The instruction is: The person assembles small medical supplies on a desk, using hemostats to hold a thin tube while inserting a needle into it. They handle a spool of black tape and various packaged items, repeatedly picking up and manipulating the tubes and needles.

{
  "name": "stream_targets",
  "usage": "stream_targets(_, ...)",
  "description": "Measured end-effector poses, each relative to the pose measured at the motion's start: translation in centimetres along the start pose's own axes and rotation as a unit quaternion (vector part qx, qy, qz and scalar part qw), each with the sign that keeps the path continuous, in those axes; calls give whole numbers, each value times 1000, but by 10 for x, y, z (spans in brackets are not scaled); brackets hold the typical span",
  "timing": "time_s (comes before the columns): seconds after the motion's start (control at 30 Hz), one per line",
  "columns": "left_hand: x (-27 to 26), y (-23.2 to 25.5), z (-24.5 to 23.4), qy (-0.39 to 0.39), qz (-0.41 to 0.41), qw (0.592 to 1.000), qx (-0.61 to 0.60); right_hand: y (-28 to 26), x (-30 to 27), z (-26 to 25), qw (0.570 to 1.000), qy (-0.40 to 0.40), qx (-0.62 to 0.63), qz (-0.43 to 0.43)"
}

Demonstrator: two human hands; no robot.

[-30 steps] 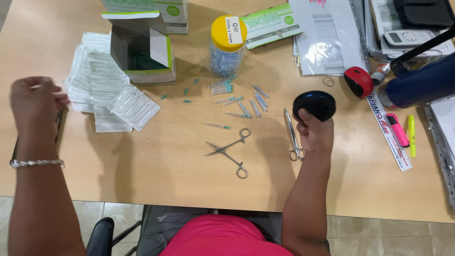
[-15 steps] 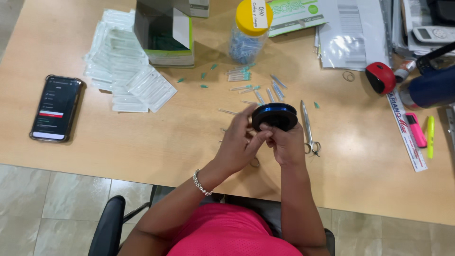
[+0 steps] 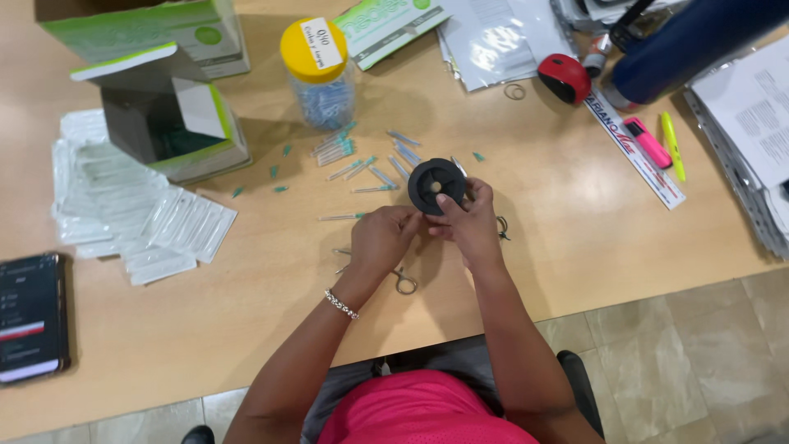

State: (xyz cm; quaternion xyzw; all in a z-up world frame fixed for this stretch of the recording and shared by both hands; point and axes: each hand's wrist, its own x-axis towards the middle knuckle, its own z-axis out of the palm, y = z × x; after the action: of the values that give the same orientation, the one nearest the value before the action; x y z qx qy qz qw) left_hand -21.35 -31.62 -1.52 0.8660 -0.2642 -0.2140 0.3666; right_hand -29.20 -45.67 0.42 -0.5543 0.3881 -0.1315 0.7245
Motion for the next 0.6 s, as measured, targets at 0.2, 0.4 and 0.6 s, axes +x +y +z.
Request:
stream_targets(0.2, 4, -20, 27, 91, 114, 982, 119, -22, -9, 2, 982, 41, -182, 15)
stream_targets(0.4, 2, -31, 42, 209, 227, 932, 189, -25, -3, -3, 919, 82, -386, 17)
stream_targets(0.6, 6, -42, 50, 223, 234, 923, 210, -1, -20, -46, 756, 147, -629, -106)
